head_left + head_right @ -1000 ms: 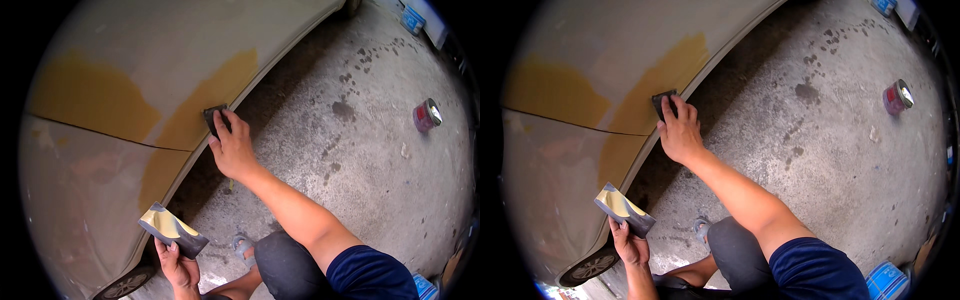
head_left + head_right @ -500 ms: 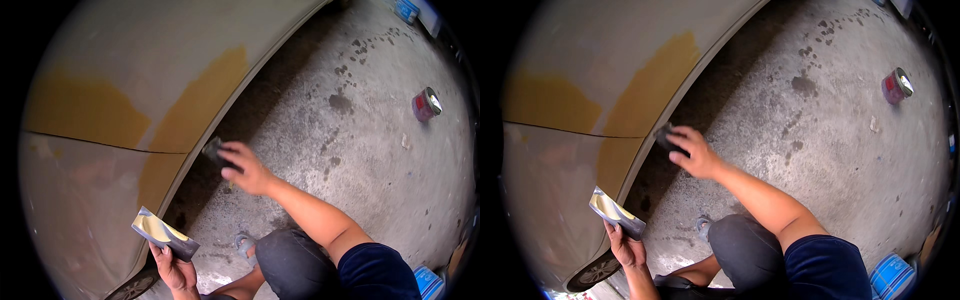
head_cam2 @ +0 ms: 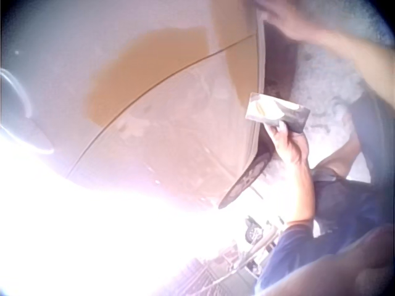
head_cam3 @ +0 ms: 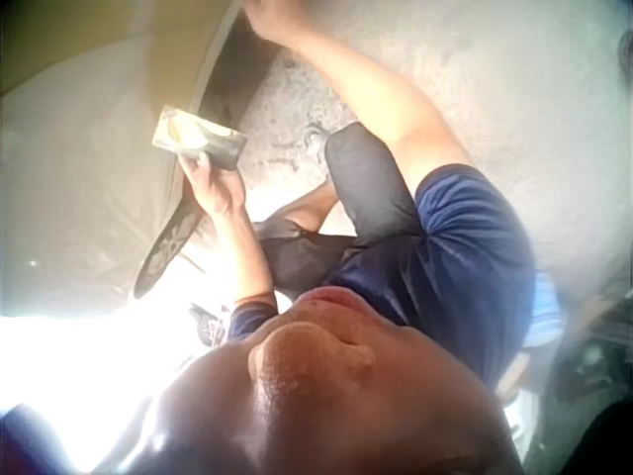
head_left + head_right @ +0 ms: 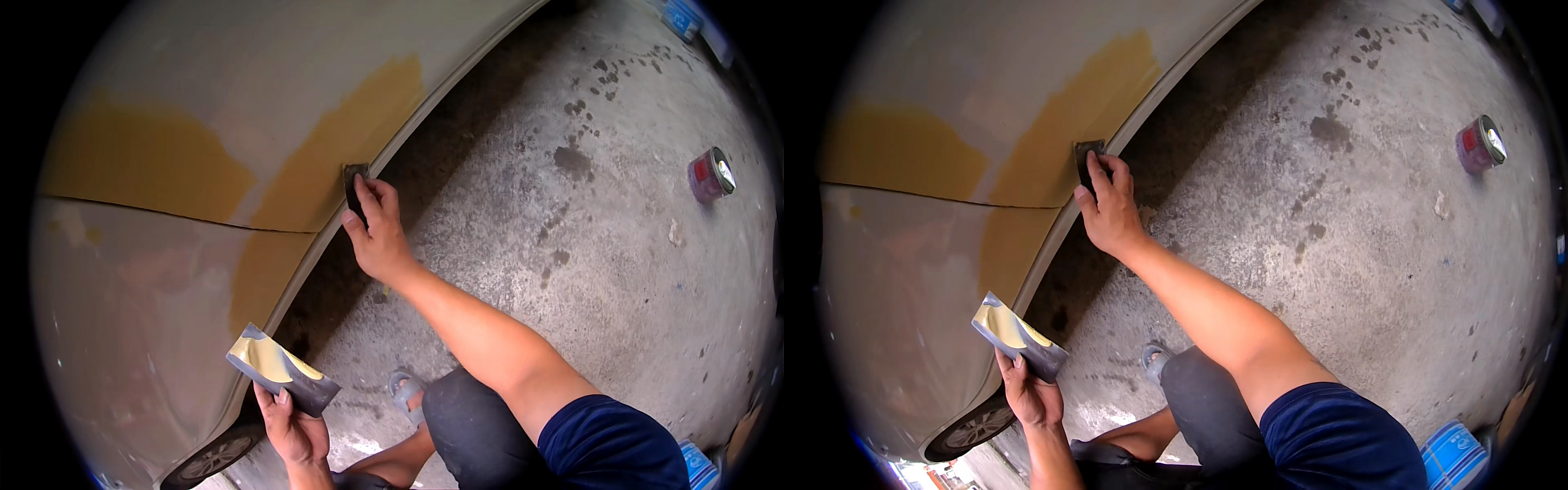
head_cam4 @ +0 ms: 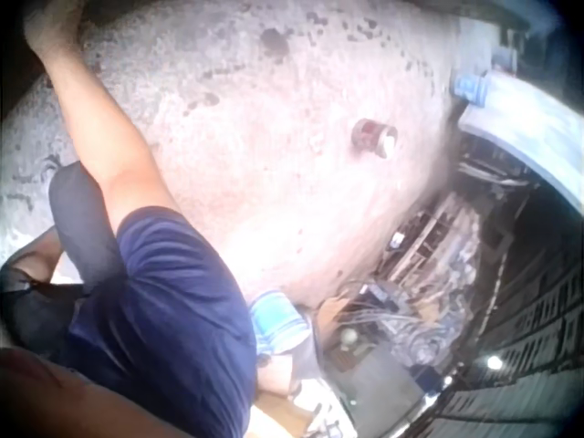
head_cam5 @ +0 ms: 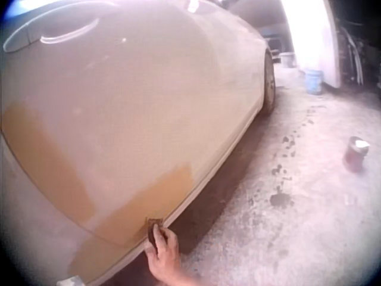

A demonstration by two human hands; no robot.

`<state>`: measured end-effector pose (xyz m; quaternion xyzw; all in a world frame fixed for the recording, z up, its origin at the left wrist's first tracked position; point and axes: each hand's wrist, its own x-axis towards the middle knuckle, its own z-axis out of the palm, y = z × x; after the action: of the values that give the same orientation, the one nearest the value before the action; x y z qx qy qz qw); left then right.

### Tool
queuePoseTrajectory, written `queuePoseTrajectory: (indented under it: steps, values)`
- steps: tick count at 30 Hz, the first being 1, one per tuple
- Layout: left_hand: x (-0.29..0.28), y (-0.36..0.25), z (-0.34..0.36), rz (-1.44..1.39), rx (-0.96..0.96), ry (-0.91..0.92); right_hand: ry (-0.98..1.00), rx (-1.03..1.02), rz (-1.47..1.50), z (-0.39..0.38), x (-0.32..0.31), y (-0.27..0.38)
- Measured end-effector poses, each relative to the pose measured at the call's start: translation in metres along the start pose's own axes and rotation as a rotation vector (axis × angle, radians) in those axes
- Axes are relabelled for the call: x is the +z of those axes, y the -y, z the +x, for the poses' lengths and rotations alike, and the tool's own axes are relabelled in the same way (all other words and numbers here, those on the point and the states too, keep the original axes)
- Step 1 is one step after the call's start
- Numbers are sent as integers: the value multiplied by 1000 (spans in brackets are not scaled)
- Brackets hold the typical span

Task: The person applies a yellow body filler to the side of a white car using a small metal scraper, spreading it along the lower door and rear quarter panel. They then scrape excess filler off the tool onto a piece of cardboard and wipe the car surface with their hand.

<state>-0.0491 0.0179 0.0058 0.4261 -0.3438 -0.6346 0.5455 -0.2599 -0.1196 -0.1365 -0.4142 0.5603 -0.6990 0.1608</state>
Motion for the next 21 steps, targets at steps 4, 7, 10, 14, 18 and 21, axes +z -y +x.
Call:
queuePoseTrajectory:
  steps: [4, 7, 10, 14, 18, 21]
  values:
    - [3, 0, 2, 8, -5, 10, 276, 57, 51, -27, -20, 21]
    - [5, -3, -1, -2, -19, 13, 484, 169, 250, -45, -46, 66]
    - [13, -2, 2, -35, -21, 9, 851, 123, 697, -63, -74, 98]
    - [15, -8, 2, -39, 5, 25, 905, -73, 270, -94, -93, 66]
    - [8, -13, 2, -114, -75, 58, 703, 422, 487, -98, -110, 60]
    - [7, -12, -1, -162, -201, -2, 577, 854, 997, -96, -126, 64]
